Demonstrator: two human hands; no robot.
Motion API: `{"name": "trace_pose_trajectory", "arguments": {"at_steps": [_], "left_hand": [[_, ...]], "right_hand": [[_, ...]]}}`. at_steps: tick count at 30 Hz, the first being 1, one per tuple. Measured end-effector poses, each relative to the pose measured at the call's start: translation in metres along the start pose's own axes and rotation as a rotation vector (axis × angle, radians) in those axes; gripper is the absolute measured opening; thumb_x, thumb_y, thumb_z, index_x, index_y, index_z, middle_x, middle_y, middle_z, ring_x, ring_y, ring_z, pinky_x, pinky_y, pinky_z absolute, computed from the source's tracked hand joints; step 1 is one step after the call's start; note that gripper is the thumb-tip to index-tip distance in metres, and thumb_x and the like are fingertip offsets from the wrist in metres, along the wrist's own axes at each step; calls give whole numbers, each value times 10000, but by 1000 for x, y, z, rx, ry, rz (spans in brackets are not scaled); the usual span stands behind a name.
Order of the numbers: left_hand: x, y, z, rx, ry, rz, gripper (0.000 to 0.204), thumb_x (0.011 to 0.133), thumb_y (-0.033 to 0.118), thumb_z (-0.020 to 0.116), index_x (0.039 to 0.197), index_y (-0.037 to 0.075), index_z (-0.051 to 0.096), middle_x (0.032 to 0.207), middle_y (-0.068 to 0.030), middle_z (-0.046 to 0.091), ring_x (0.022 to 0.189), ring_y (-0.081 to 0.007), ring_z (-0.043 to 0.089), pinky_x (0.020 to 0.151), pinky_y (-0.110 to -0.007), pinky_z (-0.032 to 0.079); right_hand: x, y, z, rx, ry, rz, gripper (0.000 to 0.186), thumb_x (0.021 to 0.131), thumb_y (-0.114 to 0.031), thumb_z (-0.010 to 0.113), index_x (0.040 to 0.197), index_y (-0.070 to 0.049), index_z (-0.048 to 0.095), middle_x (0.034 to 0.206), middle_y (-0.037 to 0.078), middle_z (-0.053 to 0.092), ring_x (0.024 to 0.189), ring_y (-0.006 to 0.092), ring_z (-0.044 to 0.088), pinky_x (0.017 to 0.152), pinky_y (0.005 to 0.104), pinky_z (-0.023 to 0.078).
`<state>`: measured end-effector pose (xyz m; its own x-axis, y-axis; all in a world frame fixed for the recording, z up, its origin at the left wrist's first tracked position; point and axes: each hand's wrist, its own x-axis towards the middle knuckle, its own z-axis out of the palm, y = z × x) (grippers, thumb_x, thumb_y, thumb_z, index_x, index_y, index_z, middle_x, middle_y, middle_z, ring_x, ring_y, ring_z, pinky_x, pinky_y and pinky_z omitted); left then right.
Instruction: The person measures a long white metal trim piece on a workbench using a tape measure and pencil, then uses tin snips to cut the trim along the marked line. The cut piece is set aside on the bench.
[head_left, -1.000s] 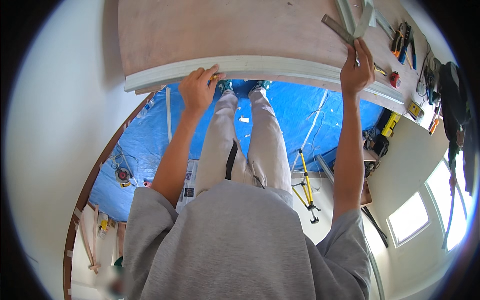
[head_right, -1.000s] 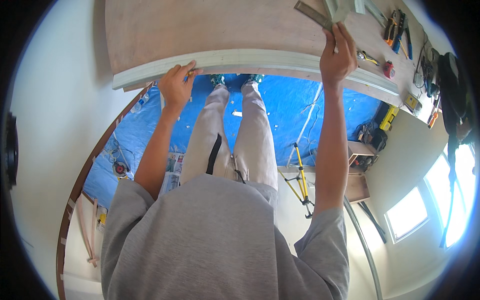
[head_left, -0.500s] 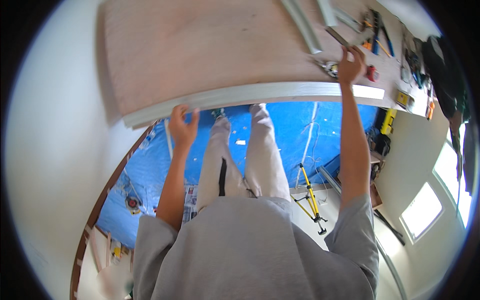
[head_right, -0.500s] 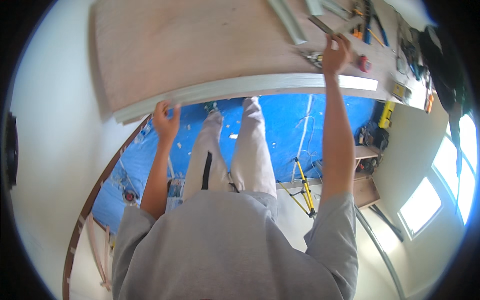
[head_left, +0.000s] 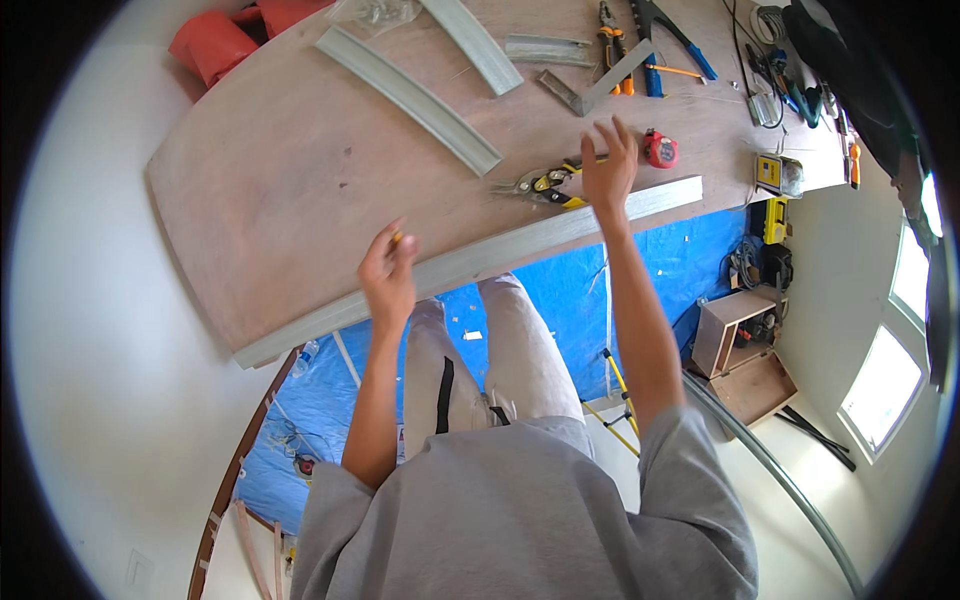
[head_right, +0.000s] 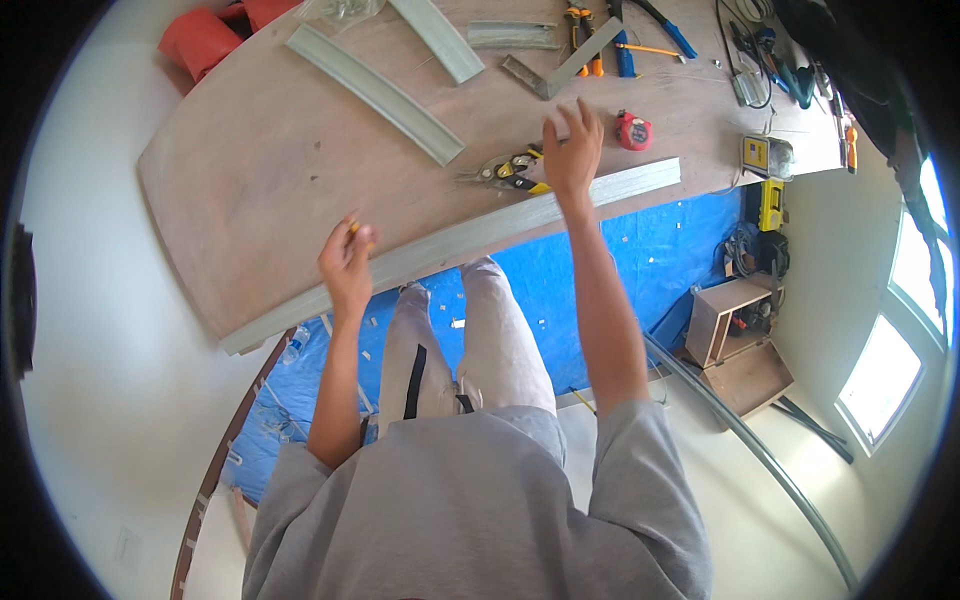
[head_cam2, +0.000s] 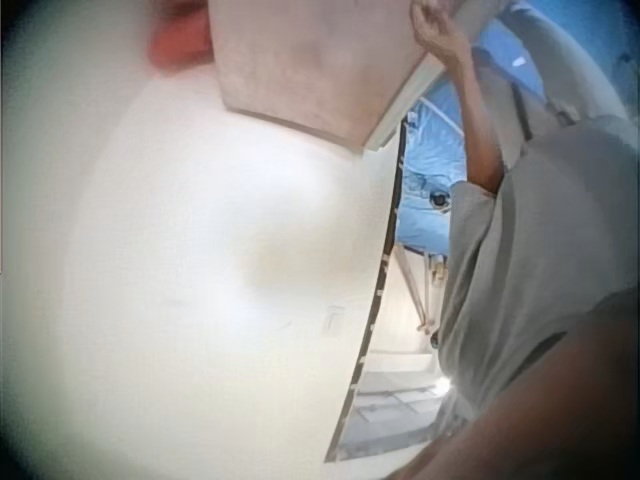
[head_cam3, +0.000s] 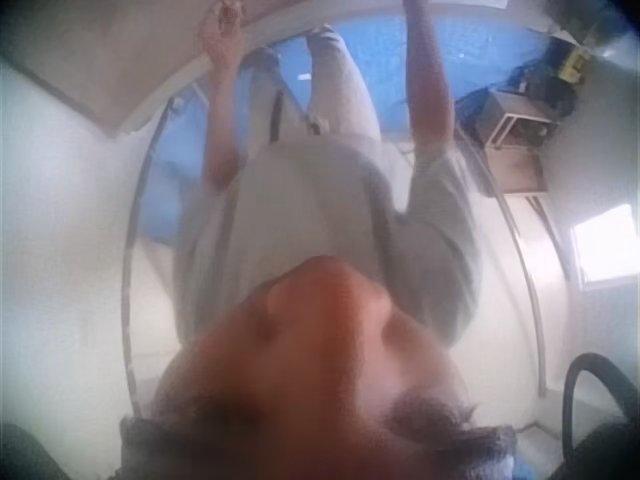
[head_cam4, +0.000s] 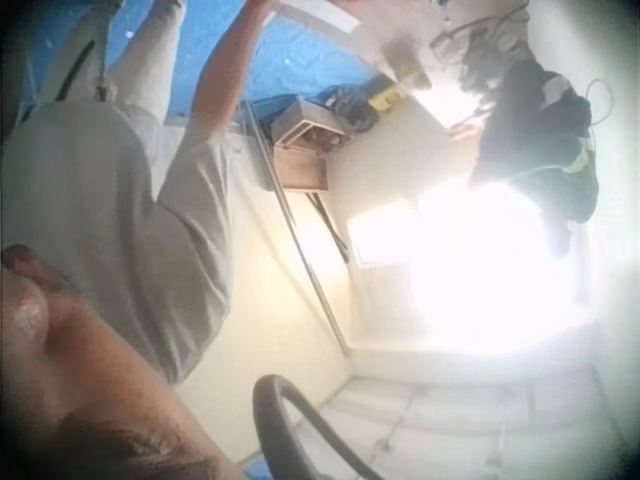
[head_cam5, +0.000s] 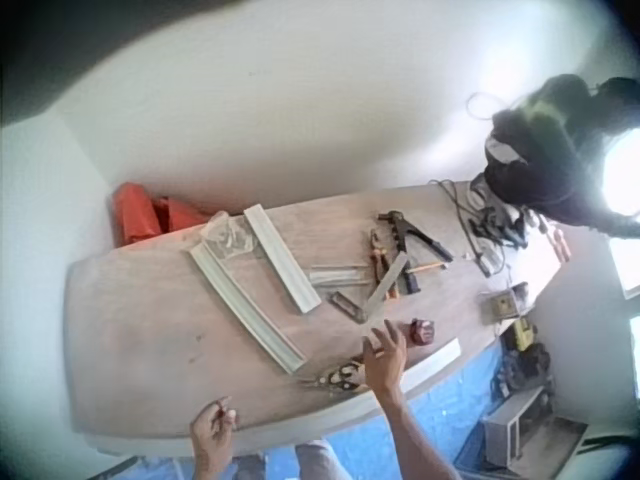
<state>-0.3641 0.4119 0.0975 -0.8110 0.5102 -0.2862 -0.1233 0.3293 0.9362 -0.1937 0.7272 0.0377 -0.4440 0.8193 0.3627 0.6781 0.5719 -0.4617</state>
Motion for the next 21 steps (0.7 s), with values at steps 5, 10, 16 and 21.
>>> {"name": "trace_pose_trajectory", "arguments": {"at_steps": [5, 10, 16, 21], "left_hand": [[20, 48, 113, 160, -383, 177, 198, 930, 110, 748, 1107, 22, 760, 976, -93, 701, 830, -205, 691, 753, -334, 571], [-2, 55, 154, 310, -541, 263, 204, 890, 43, 754, 1093, 33, 763, 925, -114, 642, 821, -254, 667, 733, -361, 566], [-21, 85, 73, 47, -350, -63, 107, 944, 33, 709, 1034, -18, 736, 1030, -106, 693, 934, -200, 703, 872, -348, 559], [-54, 276, -90, -593, -200, 281, 234, 992, 155, 602, 1219, 107, 629, 1149, -62, 639, 987, -168, 624, 863, -331, 544]], "right_hand": [[-82, -63, -72, 609, -456, 438, 359, 950, -185, 742, 1264, -21, 686, 1263, 203, 681, 1084, 285, 678, 920, 393, 542], [-113, -88, -84, 907, -470, 800, 388, 1051, -219, 628, 1365, 8, 625, 1072, 116, 732, 979, 150, 675, 845, 327, 552], [-120, -84, -91, 900, -693, 609, 345, 1059, -253, 614, 1265, 14, 684, 1058, 149, 742, 910, 176, 679, 805, 328, 543], [-135, -59, -93, 542, -816, 590, 385, 994, -270, 688, 1269, -1, 686, 1148, 188, 746, 1003, 268, 728, 850, 389, 567]]}}
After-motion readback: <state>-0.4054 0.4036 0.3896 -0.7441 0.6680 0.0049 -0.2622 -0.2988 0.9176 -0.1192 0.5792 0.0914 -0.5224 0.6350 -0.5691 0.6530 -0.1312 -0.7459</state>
